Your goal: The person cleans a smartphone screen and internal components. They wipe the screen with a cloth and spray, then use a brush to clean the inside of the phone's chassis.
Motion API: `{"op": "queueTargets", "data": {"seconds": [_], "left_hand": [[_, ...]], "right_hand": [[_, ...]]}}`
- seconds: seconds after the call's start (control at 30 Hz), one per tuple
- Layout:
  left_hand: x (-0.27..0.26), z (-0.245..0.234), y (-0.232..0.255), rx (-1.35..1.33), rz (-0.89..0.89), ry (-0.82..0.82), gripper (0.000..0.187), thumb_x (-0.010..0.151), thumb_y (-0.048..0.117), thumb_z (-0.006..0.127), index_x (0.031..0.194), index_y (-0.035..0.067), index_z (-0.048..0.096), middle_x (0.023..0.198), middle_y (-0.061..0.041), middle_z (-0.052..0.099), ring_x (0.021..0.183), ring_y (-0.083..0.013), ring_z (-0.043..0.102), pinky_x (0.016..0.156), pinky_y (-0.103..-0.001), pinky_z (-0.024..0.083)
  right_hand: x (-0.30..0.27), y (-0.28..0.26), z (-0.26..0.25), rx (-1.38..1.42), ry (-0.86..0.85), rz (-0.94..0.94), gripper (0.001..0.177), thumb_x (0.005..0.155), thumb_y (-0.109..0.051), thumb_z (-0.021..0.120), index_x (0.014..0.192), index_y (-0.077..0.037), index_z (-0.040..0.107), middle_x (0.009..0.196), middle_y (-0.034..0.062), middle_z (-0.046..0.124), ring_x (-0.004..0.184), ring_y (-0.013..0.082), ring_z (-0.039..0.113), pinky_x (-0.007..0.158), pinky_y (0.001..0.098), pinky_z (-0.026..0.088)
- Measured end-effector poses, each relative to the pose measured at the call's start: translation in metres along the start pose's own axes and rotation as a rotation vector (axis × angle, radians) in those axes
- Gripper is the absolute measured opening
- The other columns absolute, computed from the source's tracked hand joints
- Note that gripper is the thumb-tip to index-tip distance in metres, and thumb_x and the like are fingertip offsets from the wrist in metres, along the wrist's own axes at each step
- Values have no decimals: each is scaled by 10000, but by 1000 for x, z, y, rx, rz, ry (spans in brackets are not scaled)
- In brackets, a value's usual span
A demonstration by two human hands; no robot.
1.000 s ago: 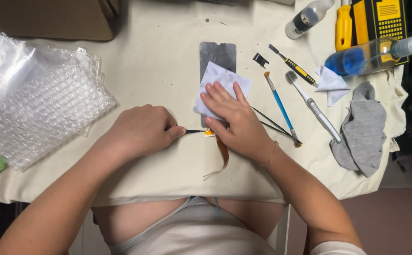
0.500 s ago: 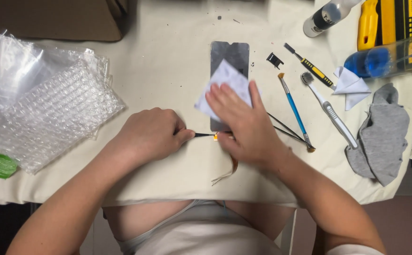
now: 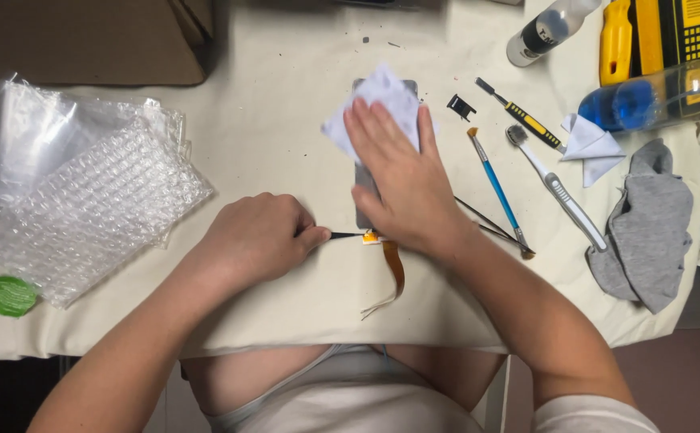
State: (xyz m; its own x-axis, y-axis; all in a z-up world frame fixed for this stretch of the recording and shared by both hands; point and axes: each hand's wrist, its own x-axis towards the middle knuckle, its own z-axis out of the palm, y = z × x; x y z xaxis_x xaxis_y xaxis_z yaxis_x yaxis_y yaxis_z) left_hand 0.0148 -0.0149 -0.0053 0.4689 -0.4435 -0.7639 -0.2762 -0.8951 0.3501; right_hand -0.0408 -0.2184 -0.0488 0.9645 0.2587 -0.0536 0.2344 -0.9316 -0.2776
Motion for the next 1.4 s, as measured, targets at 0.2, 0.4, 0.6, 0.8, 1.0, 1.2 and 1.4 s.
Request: {"op": "queueTargets", "data": {"seconds": [0.2, 0.4, 0.6, 0.8, 1.0, 1.2, 1.4], "left_hand": [[5, 6, -4, 7, 14, 11, 344, 986, 504, 548, 978, 248, 777, 955, -41, 774, 956, -309, 691, 813, -435, 500], [3, 1, -2, -2, 0, -7, 336, 986, 494, 551, 988, 247, 777, 949, -31, 775, 949, -300, 690, 809, -426, 497], [5, 4, -3, 1, 4, 3, 332, 980, 506, 559, 959, 252, 772, 937, -34, 772, 948, -305, 688, 809, -427, 492], [7, 5, -4, 25, 13, 4, 342, 986, 509, 549, 945, 256, 776, 930, -25, 773, 931, -307, 689, 787, -438, 493], [2, 0, 0, 19, 0, -14, 335, 993, 491, 549, 935, 246, 769, 930, -17, 774, 942, -286, 685, 802, -415, 486], [4, 1, -3, 24, 18, -3, 341, 994, 499, 551, 922, 245, 768, 877, -23, 771, 913, -290, 691, 776, -417, 489], [2, 1, -1, 27, 19, -7, 338, 997, 479, 548, 924, 233, 769, 885, -29, 770, 890, -296, 686, 775, -417, 483]], "right_hand": [[-85, -14, -13, 99, -135, -87, 658, 948, -188, 424, 1591, -78, 332, 1651, 104, 385, 1519, 299, 366, 1179, 703, 105], [2, 30, 0, 28, 22, 121, 695, 971, -223, 380, 1630, -69, 223, 1701, 149, 264, 1576, 334, 241, 1213, 660, -21], [-30, -9, -3, 20, 3, -7, 784, 892, -344, 467, 1610, -72, 306, 1676, 139, 335, 1545, 330, 336, 1157, 772, 32], [-89, -7, -5, 42, -22, 43, 744, 852, -217, 491, 1578, -94, 383, 1626, 123, 431, 1513, 286, 391, 1153, 757, 103], [10, 29, -5, 67, 66, 193, 736, 926, -244, 364, 1623, -48, 234, 1692, 167, 291, 1572, 364, 252, 1143, 712, -147], [-42, -12, -4, 31, -24, -85, 773, 878, -307, 415, 1605, -67, 311, 1674, 127, 346, 1557, 330, 313, 1151, 779, 77], [-46, 2, -3, 40, 44, 21, 718, 896, -234, 421, 1584, -38, 358, 1627, 186, 414, 1516, 346, 380, 1209, 688, 88]]}}
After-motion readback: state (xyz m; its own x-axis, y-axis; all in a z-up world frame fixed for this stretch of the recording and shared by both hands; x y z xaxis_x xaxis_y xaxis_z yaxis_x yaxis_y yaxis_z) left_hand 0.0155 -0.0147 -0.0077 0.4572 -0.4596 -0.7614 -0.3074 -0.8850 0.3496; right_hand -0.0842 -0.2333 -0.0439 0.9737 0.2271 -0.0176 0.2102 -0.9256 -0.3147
